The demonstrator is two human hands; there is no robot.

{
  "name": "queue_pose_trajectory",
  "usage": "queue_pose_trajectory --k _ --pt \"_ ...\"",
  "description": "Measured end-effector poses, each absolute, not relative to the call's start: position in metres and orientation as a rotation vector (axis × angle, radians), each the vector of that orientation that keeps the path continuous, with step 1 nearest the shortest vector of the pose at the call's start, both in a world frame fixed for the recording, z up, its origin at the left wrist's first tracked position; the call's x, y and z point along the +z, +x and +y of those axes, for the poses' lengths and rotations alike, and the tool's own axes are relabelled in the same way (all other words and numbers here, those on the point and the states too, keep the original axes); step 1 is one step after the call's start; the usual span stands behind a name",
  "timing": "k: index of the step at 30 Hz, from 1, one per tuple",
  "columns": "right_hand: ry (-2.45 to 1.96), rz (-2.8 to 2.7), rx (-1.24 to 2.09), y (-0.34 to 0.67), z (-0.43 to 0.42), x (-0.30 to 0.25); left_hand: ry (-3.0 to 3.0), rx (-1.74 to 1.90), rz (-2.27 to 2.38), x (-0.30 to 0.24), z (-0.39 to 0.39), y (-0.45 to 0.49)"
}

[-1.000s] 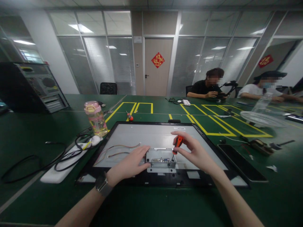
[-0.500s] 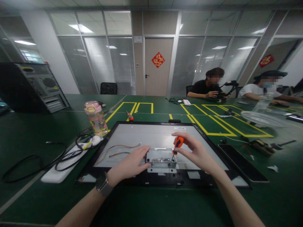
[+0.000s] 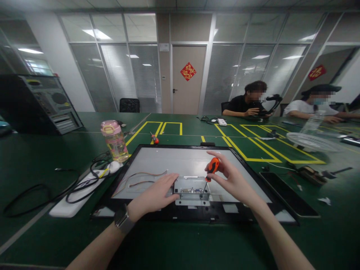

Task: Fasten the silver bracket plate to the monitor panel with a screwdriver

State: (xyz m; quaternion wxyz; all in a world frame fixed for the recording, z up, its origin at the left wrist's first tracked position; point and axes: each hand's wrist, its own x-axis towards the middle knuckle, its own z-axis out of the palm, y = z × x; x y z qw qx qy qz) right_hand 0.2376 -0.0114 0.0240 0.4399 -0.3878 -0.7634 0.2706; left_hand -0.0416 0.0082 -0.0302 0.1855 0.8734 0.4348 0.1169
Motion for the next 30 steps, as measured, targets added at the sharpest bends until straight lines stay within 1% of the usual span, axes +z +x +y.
queue_pose_trajectory --k 4,12,23,30 --pt "-0.888 -1.905 0.728 0.2363 -0.0141 0.0245 2.464 0.319 1.231 -0.0296 0.008 -0.0417" --pt "-0.944 -1.998 0.553 0.2375 -0.0171 0.0268 2.472 0.316 1.233 -0.0303 0.0068 -0.0422" --pt "-0.842 -1.905 0.762 0.2363 -0.0179 0.0297 2.482 0.333 1.21 -0.0308 0.0075 -0.0437" --pt "-0.87 -1.884 0.736 0.2383 -0.0173 0.0296 2.499 0.331 1.215 -0.0309 0.0073 -0.043"
